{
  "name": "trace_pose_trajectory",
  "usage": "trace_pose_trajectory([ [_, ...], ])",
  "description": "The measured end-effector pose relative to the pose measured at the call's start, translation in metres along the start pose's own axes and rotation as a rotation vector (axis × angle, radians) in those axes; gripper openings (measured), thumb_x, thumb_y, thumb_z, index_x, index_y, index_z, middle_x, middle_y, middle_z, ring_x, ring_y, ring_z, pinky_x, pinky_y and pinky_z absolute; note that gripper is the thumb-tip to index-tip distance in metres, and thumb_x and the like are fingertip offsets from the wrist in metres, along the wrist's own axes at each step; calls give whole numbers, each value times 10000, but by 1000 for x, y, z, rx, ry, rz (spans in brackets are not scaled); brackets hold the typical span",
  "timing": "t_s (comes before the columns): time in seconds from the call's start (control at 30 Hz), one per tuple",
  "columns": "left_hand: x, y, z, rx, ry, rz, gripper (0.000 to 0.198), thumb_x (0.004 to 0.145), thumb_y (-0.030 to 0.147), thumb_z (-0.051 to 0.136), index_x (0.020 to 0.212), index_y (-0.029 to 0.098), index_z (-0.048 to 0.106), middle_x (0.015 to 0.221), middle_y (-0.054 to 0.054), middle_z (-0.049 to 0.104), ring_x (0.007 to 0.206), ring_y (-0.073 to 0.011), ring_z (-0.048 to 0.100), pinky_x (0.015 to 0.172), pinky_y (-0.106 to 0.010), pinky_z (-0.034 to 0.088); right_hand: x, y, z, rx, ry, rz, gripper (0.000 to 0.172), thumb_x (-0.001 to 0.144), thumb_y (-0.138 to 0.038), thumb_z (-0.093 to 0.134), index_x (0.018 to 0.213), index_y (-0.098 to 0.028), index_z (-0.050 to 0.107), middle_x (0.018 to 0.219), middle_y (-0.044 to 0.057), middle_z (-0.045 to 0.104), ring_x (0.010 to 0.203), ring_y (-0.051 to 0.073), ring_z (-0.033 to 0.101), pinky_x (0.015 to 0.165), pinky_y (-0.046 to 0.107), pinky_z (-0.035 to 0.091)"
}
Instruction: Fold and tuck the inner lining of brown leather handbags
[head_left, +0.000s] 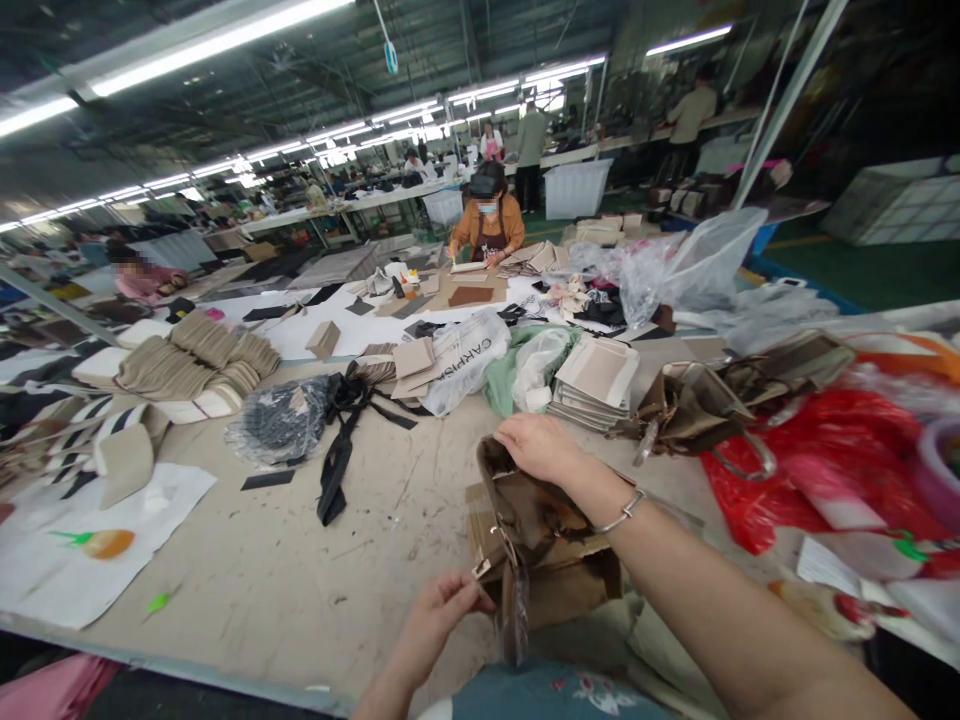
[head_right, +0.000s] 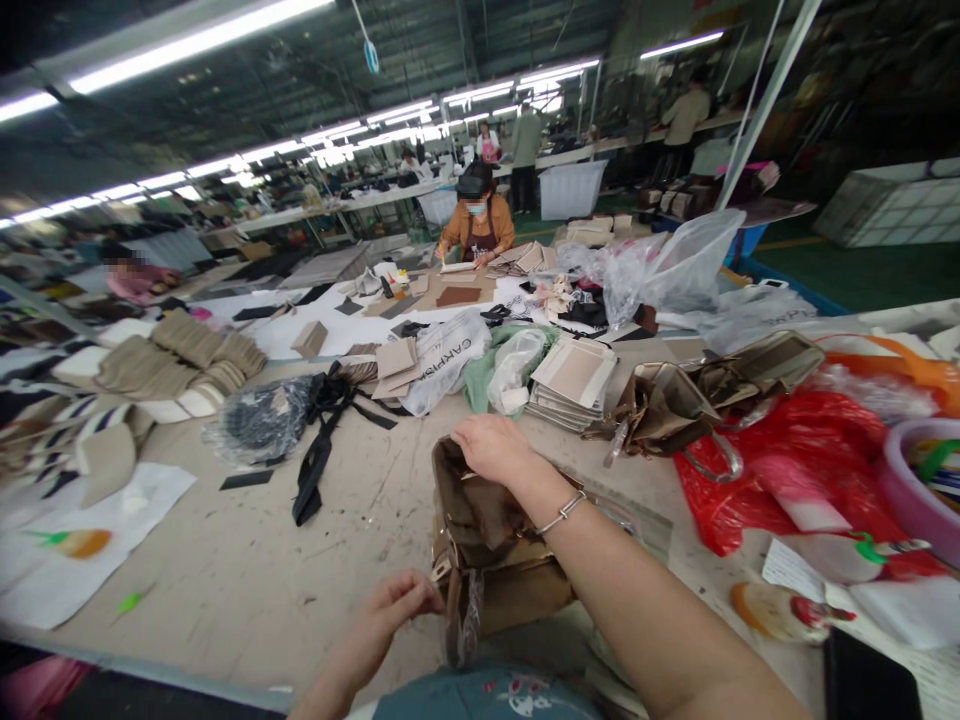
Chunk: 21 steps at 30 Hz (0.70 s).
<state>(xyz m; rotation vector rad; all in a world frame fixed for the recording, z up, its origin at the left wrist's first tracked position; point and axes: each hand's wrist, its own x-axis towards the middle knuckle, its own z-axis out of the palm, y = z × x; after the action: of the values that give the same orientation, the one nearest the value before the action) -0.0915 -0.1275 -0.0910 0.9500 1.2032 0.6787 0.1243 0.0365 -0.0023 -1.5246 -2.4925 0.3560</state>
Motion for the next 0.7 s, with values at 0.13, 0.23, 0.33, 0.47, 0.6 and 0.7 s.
trace_pose_trajectory([
  [0.13, -15, -12, 11, 46, -214, 12, 410, 742, 561, 605, 838, 166, 660, 959, -73, 668, 953, -227, 576, 863, -321, 414, 5, 10, -2, 241, -39, 16, 469, 966, -409, 243, 984, -201, 663, 979, 51, 685, 890, 170, 606, 780, 253, 413],
  [0.23, -14, -11, 26, -24, -343, 27, 400, 740, 543, 621, 912, 183, 638, 1110, -80, 630, 1002, -229, 568, 854, -317, 413, 9, 15, -4, 424, -7, 52, 480, 970, -402, 219, 1128, -188, 617, 978, 44, 691, 905, 160, 613, 808, 260, 434],
  [0.33, -10, -8, 39, -99, -454, 4, 490, 711, 503, 673, 1073, 198, 547, 1065, -94, 651, 962, -224, 596, 804, -312, 423, 5, 15, -6, 419, 65, -3, 425, 944, -406, 319, 1167, -187, 607, 1078, 62, 670, 997, 175, 596, 895, 298, 423],
  [0.47, -6, -8, 46, -66, -486, -4, 530, 720, 464, 675, 1112, 158, 493, 771, -59, 671, 785, -204, 626, 726, -304, 431, -6, 11, -9, 284, 103, -289, 376, 906, -381, 447, 1218, -218, 579, 1161, 59, 621, 1045, 167, 565, 941, 297, 401],
  [0.6, -5, -6, 47, 93, -368, 17, 522, 740, 462, 636, 1123, 126, 522, 615, -14, 614, 571, -153, 568, 577, -254, 389, -8, 4, -6, 139, 61, -378, 334, 907, -352, 471, 1198, -246, 594, 1143, 50, 615, 1006, 157, 567, 901, 274, 412],
  [0.7, -5, -3, 48, 189, -283, 14, 463, 747, 450, 617, 1061, 116, 555, 534, 15, 556, 476, -126, 510, 504, -233, 350, -4, -2, 2, 42, 40, -330, 280, 922, -296, 441, 1094, -240, 654, 1053, 41, 654, 962, 158, 578, 839, 259, 418],
])
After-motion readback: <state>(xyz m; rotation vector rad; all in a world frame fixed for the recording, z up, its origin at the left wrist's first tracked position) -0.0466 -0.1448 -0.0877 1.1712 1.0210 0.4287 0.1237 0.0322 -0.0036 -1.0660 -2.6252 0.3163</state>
